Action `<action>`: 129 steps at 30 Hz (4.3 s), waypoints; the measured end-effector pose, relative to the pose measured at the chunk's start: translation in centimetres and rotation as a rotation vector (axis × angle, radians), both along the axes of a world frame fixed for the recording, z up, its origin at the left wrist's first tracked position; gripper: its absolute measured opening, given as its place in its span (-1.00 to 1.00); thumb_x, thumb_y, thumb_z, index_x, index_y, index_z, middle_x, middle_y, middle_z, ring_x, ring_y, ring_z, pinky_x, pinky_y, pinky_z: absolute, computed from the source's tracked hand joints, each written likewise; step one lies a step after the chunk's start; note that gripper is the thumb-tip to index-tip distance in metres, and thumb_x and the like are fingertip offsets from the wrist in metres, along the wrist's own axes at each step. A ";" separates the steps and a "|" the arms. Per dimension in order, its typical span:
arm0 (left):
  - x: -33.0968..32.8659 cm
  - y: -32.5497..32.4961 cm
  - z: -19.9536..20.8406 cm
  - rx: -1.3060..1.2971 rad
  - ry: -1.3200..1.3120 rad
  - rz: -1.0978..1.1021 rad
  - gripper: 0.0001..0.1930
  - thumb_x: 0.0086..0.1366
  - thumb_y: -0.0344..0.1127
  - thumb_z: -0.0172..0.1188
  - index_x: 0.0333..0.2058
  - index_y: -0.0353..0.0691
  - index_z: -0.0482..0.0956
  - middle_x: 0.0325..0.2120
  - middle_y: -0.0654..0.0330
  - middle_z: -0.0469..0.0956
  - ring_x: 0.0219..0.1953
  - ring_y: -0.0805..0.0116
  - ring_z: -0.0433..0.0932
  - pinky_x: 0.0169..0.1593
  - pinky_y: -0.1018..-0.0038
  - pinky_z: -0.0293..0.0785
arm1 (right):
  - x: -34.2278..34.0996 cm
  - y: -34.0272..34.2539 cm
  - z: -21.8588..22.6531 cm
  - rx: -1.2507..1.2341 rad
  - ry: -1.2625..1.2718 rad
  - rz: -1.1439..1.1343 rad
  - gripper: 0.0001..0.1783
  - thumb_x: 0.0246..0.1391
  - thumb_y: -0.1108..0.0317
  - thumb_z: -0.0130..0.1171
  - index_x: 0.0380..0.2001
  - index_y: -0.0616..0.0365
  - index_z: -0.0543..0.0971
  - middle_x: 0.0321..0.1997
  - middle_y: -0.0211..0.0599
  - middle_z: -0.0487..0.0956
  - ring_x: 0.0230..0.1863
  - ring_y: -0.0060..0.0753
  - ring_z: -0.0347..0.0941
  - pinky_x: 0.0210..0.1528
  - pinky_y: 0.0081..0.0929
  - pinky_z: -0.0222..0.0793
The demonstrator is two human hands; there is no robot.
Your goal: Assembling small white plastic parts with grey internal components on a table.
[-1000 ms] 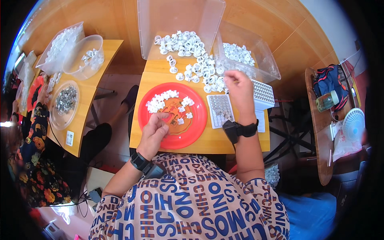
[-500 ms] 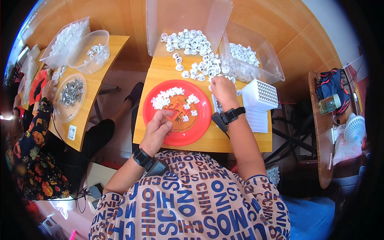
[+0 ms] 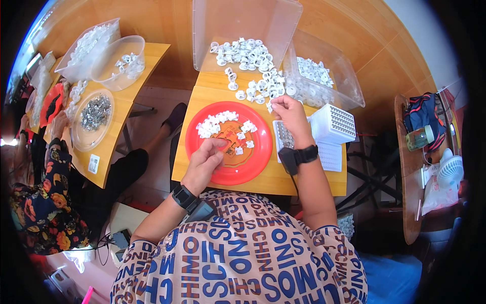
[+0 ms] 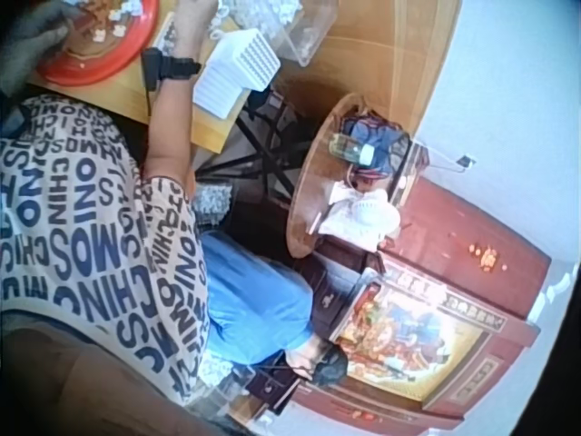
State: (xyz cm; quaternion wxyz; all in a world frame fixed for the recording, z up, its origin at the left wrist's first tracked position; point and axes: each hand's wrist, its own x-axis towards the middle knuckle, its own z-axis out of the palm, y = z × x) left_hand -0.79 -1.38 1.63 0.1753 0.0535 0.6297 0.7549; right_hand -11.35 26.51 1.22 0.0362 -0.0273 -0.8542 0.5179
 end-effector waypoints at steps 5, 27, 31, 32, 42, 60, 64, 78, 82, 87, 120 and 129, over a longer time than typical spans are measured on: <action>-0.6 0.9 -0.6 -0.038 0.249 0.050 -0.67 0.28 -0.42 -0.03 0.02 -0.31 0.40 -0.25 0.19 0.41 -0.14 0.43 0.38 -0.02 0.50 0.33 | 4.3 -3.5 1.8 -0.891 -0.274 0.214 -0.85 0.21 0.44 0.05 -0.20 0.22 0.54 -0.35 -0.37 0.59 -0.37 -0.56 0.51 -0.29 -0.61 0.46; -0.3 1.1 -0.3 0.008 0.386 -0.097 -0.59 0.28 -0.19 0.04 0.06 -0.22 0.38 0.03 0.05 0.32 0.13 0.17 0.28 0.19 0.32 0.19 | 9.5 -8.8 -0.5 -1.432 -0.613 0.461 -0.83 0.24 0.30 0.03 -0.21 0.13 0.52 -0.36 -0.40 0.57 -0.42 -0.57 0.50 -0.35 -0.56 0.49; -0.5 1.1 -0.4 -0.016 0.409 -0.120 -0.60 0.27 -0.20 0.05 0.05 -0.23 0.38 0.03 0.06 0.34 0.14 0.17 0.28 0.20 0.31 0.17 | 9.7 -9.0 0.0 -1.393 -0.634 0.407 -0.80 0.26 0.25 0.00 -0.26 0.13 0.52 -0.42 -0.43 0.55 -0.49 -0.59 0.49 -0.43 -0.59 0.48; -0.5 1.1 -0.3 -0.023 0.420 -0.123 -0.60 0.27 -0.21 0.05 0.05 -0.23 0.38 0.02 0.06 0.35 0.14 0.17 0.28 0.20 0.31 0.17 | 9.8 -9.1 0.1 -1.384 -0.636 0.408 -0.79 0.26 0.24 0.00 -0.28 0.13 0.52 -0.43 -0.44 0.55 -0.52 -0.59 0.49 -0.46 -0.60 0.48; -0.4 1.0 -0.5 0.099 0.292 -0.170 -0.64 0.24 -0.17 0.09 -0.06 -0.22 0.39 0.05 0.08 0.32 0.09 0.31 0.33 0.18 0.35 0.22 | 10.3 -9.7 -0.5 -1.344 -0.688 0.403 -0.77 0.27 0.21 -0.02 -0.27 0.13 0.51 -0.45 -0.43 0.54 -0.55 -0.61 0.48 -0.49 -0.61 0.49; -0.1 0.9 -1.2 0.252 0.081 -0.091 -0.70 0.27 -0.53 0.00 -0.01 -0.26 0.32 -0.18 0.23 0.42 -0.12 0.48 0.43 0.02 0.48 0.41 | 10.9 -9.5 1.1 -0.833 -0.369 0.208 -0.87 0.19 0.34 0.12 -0.29 0.16 0.47 -0.40 -0.43 0.53 -0.44 -0.67 0.43 -0.38 -0.70 0.37; -0.1 1.1 -1.0 0.225 0.069 -0.110 -0.71 0.30 -0.52 -0.01 0.00 -0.25 0.33 -0.17 0.25 0.42 -0.11 0.48 0.44 0.01 0.50 0.42 | 10.9 -9.4 1.2 -0.782 -0.320 0.229 -0.88 0.19 0.35 0.11 -0.30 0.17 0.47 -0.39 -0.43 0.54 -0.42 -0.68 0.44 -0.40 -0.72 0.36; -0.2 1.0 -2.4 0.524 -0.160 -0.127 -0.73 0.33 -0.19 0.06 -0.14 -0.25 0.38 -0.28 0.04 0.54 -0.31 0.26 0.58 -0.23 0.44 0.51 | 10.3 -8.4 1.0 -0.789 -0.321 0.297 -0.89 0.13 0.42 0.15 -0.30 0.21 0.51 -0.41 -0.44 0.54 -0.47 -0.71 0.40 -0.41 -0.74 0.34; -0.2 1.0 -2.5 0.608 -0.254 -0.197 -0.81 0.36 -0.29 -0.03 -0.13 -0.25 0.32 -0.31 0.04 0.52 -0.36 0.27 0.57 -0.26 0.44 0.51 | 10.3 -8.4 1.2 -0.667 -0.284 0.333 -0.89 0.12 0.44 0.14 -0.30 0.25 0.52 -0.42 -0.41 0.55 -0.45 -0.69 0.43 -0.40 -0.71 0.36; -0.4 1.1 -2.9 0.697 -0.322 -0.247 -0.82 0.35 -0.29 0.00 -0.16 -0.24 0.34 -0.36 0.06 0.52 -0.41 0.26 0.55 -0.30 0.46 0.50 | 10.4 -8.5 1.4 -0.662 -0.261 0.308 -0.86 0.12 0.47 0.14 -0.27 0.32 0.51 -0.40 -0.36 0.57 -0.39 -0.61 0.50 -0.35 -0.66 0.43; -0.9 0.7 -2.6 0.837 -0.350 -0.128 -0.81 0.32 -0.27 0.02 -0.17 -0.23 0.38 -0.42 0.09 0.49 -0.45 0.27 0.50 -0.36 0.48 0.41 | 10.2 1.1 -0.7 0.731 0.175 -0.076 -0.95 -0.14 0.51 0.15 -0.52 0.14 0.50 -0.43 -0.21 0.49 -0.32 -0.08 0.43 -0.30 -0.21 0.36; -0.8 0.4 -2.4 0.855 -0.369 -0.190 -0.79 0.26 -0.26 0.10 -0.21 -0.22 0.40 -0.43 0.06 0.49 -0.41 0.25 0.48 -0.31 0.47 0.40 | 10.0 0.6 -0.2 0.774 0.252 0.030 -0.96 -0.12 0.56 0.11 -0.51 0.21 0.49 -0.42 -0.14 0.49 -0.28 -0.05 0.41 -0.22 -0.19 0.36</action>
